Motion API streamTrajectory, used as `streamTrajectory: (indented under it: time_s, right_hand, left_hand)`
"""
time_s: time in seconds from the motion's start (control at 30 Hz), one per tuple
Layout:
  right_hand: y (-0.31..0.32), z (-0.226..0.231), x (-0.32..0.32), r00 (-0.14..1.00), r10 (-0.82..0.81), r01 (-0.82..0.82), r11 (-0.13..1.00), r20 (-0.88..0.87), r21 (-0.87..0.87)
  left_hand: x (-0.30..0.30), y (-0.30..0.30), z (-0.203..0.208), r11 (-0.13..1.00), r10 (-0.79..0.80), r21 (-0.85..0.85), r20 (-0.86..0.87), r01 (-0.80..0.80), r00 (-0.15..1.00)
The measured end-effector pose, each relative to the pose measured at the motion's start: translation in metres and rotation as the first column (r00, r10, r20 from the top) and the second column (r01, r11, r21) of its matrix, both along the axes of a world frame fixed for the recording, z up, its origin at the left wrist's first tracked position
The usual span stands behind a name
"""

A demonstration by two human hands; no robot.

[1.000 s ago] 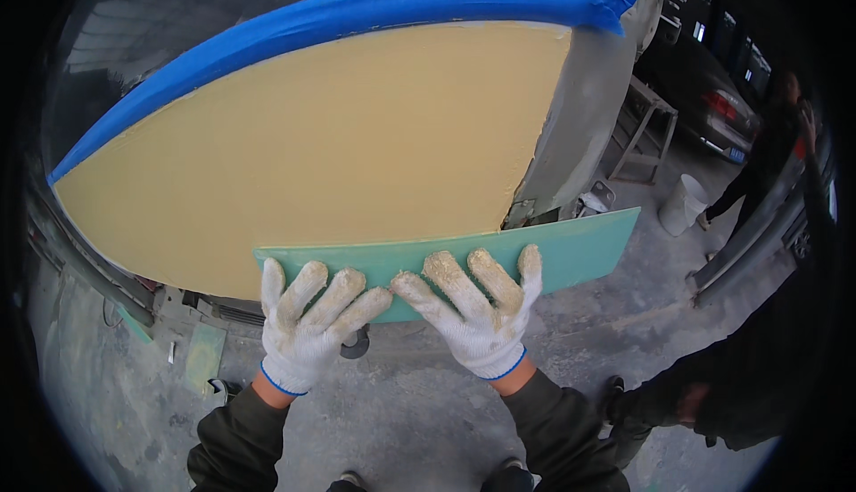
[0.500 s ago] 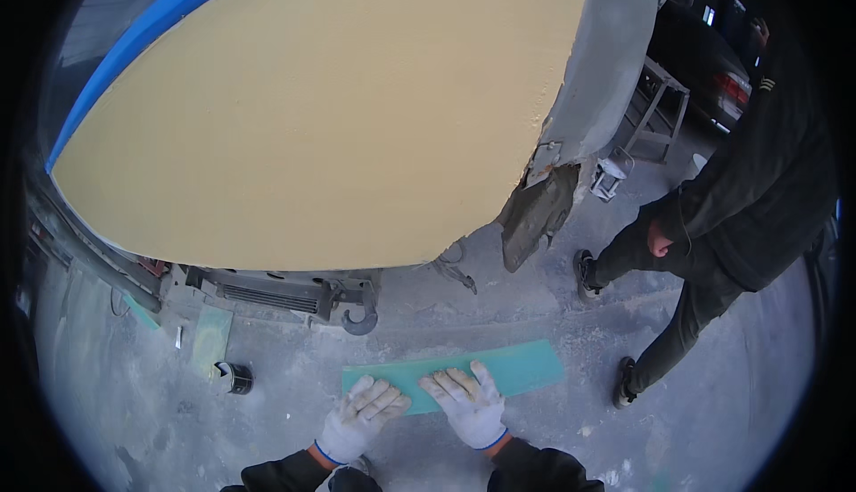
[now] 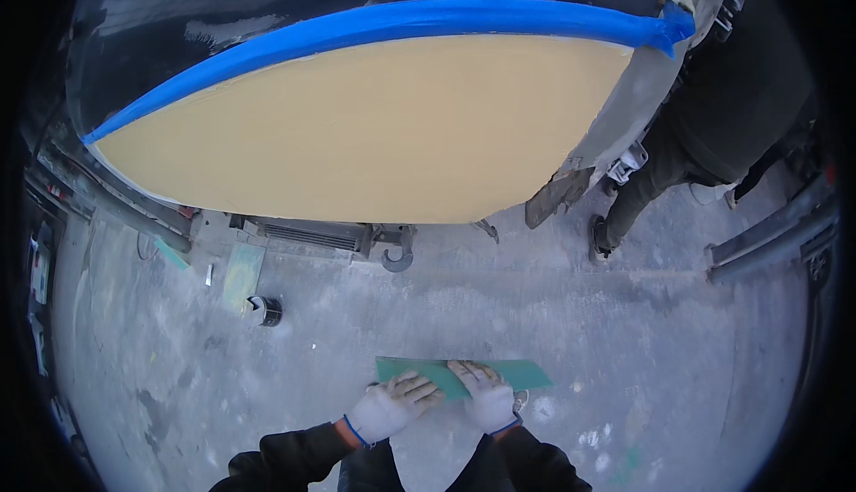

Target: The person sands a car hood and a detached car door using a sanding block and sandpaper. They apply filler to the door and continue sanding both parts to smooth the surfaces.

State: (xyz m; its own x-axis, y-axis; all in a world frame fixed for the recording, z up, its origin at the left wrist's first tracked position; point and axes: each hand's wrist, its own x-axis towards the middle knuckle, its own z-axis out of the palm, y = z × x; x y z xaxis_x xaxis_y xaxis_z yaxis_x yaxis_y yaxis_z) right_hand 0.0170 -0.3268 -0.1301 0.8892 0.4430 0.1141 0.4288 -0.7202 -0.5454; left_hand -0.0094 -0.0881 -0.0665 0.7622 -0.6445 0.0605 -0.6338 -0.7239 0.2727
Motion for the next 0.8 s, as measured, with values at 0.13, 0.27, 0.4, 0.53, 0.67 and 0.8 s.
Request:
streamTrajectory:
  time_s: [0.13,0.27,0.4,0.53,0.67,0.8]
  right_hand:
    - [0.007,0.035,0.021,0.99,-0.018,0.031,0.996,0.14,-0.088]
    - [0.018,0.091,0.046,0.838,-0.143,0.248,0.96,0.527,-0.133]
    - [0.027,0.081,0.102,0.547,-0.126,0.283,0.958,0.828,-0.041]
    - [0.045,0.066,0.169,0.308,-0.129,0.283,0.958,0.943,0.039]
    - [0.062,0.052,0.208,0.128,-0.198,0.271,0.95,0.972,0.158]
    - [0.066,0.046,0.233,0.035,-0.205,0.281,0.941,0.978,0.187]
  left_hand:
    - [0.015,0.005,0.029,0.998,-0.039,-0.036,0.109,0.043,0.993]
    - [0.045,0.01,0.052,0.986,-0.066,-0.119,0.364,0.116,0.929]
    - [0.095,0.02,0.039,0.977,-0.018,-0.154,0.624,0.145,0.781]
    - [0.172,0.032,0.01,0.989,-0.002,-0.077,0.849,0.127,0.528]
    - [0.208,0.039,0.004,0.99,0.074,-0.112,0.925,0.081,0.372]
    - [0.229,0.041,-0.003,0.988,0.117,-0.141,0.952,0.068,0.285]
